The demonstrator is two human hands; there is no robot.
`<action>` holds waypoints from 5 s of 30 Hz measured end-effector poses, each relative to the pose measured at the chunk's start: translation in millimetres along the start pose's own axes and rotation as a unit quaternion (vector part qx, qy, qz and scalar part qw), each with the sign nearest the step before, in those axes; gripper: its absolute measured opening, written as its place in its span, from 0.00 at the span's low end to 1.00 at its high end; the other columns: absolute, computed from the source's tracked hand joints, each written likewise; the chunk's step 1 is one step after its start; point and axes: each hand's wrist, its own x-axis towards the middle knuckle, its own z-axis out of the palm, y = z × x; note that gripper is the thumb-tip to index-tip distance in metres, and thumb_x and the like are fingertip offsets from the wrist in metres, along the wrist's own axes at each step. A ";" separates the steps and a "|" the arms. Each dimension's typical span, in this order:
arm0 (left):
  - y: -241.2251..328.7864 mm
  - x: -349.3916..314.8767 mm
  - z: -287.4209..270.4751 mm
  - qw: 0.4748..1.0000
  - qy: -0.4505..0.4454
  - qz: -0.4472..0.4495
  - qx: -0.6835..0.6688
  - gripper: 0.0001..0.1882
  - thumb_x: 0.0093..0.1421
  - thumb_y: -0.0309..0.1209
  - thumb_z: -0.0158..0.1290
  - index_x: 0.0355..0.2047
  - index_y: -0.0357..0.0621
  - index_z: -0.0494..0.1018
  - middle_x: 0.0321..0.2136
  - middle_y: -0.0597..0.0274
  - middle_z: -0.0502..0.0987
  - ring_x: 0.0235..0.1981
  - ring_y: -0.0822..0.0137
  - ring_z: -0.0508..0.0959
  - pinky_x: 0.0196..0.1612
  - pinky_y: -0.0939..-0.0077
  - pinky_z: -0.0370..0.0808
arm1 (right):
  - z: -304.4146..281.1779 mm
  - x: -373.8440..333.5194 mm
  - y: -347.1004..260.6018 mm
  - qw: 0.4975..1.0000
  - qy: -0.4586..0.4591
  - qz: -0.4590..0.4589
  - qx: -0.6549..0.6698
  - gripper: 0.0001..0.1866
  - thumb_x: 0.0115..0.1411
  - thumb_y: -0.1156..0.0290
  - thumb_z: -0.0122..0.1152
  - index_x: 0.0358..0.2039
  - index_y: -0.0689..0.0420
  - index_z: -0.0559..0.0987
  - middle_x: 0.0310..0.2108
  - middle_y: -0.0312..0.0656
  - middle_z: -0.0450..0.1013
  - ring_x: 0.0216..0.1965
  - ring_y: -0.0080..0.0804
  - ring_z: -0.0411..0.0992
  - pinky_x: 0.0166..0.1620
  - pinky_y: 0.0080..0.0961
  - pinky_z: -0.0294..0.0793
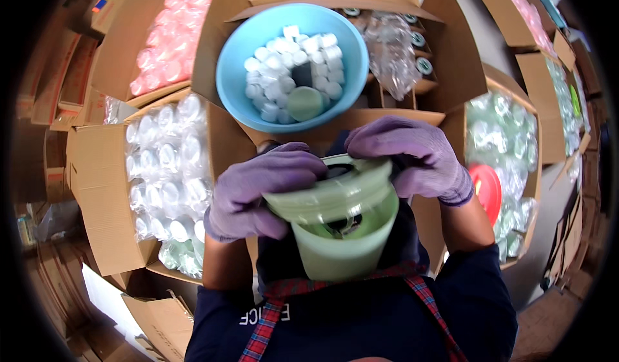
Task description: The person assembles thermos-style pitchers by inserting a metal inner liner into a plastic outer shell, then securing a lid. They handle multiple units, placing finished pitchers into a cardboard box. The person also uses a small brush to clean the interior of the pitcher necks.
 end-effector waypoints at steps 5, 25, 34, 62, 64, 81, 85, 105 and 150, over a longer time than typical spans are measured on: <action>11.5 10.1 26.2 0.997 -0.048 -0.008 0.062 0.29 0.65 0.50 0.54 0.48 0.32 0.78 0.50 0.42 0.78 0.55 0.39 0.74 0.63 0.41 0.60 | 43.4 -42.7 -8.4 0.994 0.099 -0.010 0.042 0.25 0.68 0.51 0.55 0.47 0.63 0.81 0.50 0.52 0.76 0.54 0.48 0.73 0.62 0.43 0.66; 26.7 4.9 67.1 0.953 0.257 -0.148 0.068 0.26 0.69 0.40 0.42 0.59 0.34 0.69 0.66 0.44 0.62 0.69 0.47 0.59 0.70 0.54 0.49 | 58.3 -44.6 -67.9 0.928 0.202 0.183 -0.253 0.42 0.67 0.34 0.40 0.53 0.66 0.74 0.58 0.65 0.66 0.60 0.62 0.65 0.65 0.54 0.60; 23.5 -8.4 58.7 0.940 0.087 -0.171 0.282 0.25 0.68 0.34 0.35 0.57 0.29 0.69 0.57 0.42 0.72 0.63 0.41 0.64 0.69 0.56 0.51 | 85.9 -48.3 -34.2 0.942 0.215 0.090 -0.240 0.24 0.64 0.54 0.54 0.47 0.64 0.80 0.58 0.55 0.71 0.57 0.48 0.73 0.59 0.47 0.69; 7.0 -17.3 50.7 0.938 0.111 -0.218 0.244 0.29 0.65 0.40 0.39 0.56 0.30 0.72 0.61 0.39 0.69 0.68 0.47 0.62 0.72 0.57 0.46 | 79.6 -39.3 -58.8 0.966 0.099 0.008 -0.238 0.42 0.65 0.36 0.48 0.58 0.67 0.72 0.59 0.62 0.67 0.61 0.57 0.67 0.64 0.49 0.62; 12.2 -9.1 62.2 0.947 0.106 -0.189 0.235 0.28 0.65 0.37 0.40 0.60 0.31 0.69 0.62 0.39 0.68 0.68 0.48 0.61 0.71 0.56 0.48 | 57.4 -42.3 -33.7 0.971 0.143 0.089 -0.171 0.32 0.68 0.51 0.47 0.58 0.69 0.72 0.60 0.61 0.67 0.62 0.57 0.66 0.65 0.44 0.62; 44.3 -31.5 136.9 0.930 0.161 -0.221 0.244 0.11 0.54 0.24 0.56 0.38 0.34 0.75 0.31 0.51 0.78 0.29 0.55 0.78 0.36 0.67 0.75 | 66.1 -64.4 -160.0 0.878 -0.177 0.183 -0.405 0.16 0.58 0.69 0.59 0.47 0.56 0.73 0.38 0.43 0.70 0.31 0.40 0.77 0.29 0.33 0.78; 64.2 -55.1 151.1 0.913 0.128 -0.159 0.355 0.16 0.49 0.28 0.63 0.37 0.36 0.73 0.37 0.46 0.75 0.34 0.52 0.75 0.35 0.64 0.74 | 92.8 -102.9 -151.0 0.903 -0.040 0.216 -0.368 0.21 0.58 0.63 0.64 0.50 0.54 0.71 0.38 0.43 0.70 0.34 0.42 0.77 0.31 0.36 0.78; 60.6 -58.0 132.3 0.961 -0.033 -0.230 0.148 0.21 0.38 0.28 0.74 0.21 0.37 0.68 0.54 0.23 0.72 0.50 0.38 0.80 0.48 0.65 0.78 | 86.3 -146.3 -145.7 0.869 -0.128 0.046 -0.475 0.19 0.58 0.64 0.56 0.49 0.56 0.73 0.36 0.40 0.73 0.35 0.37 0.77 0.32 0.34 0.76; 64.0 -60.0 147.6 0.960 0.124 -0.224 0.114 0.20 0.50 0.33 0.68 0.23 0.38 0.65 0.57 0.23 0.69 0.55 0.43 0.77 0.56 0.63 0.71 | -20.2 -392.1 -72.9 0.445 0.250 0.670 -0.539 0.32 0.54 0.66 0.65 0.59 0.59 0.69 0.42 0.61 0.76 0.47 0.57 0.75 0.50 0.48 0.76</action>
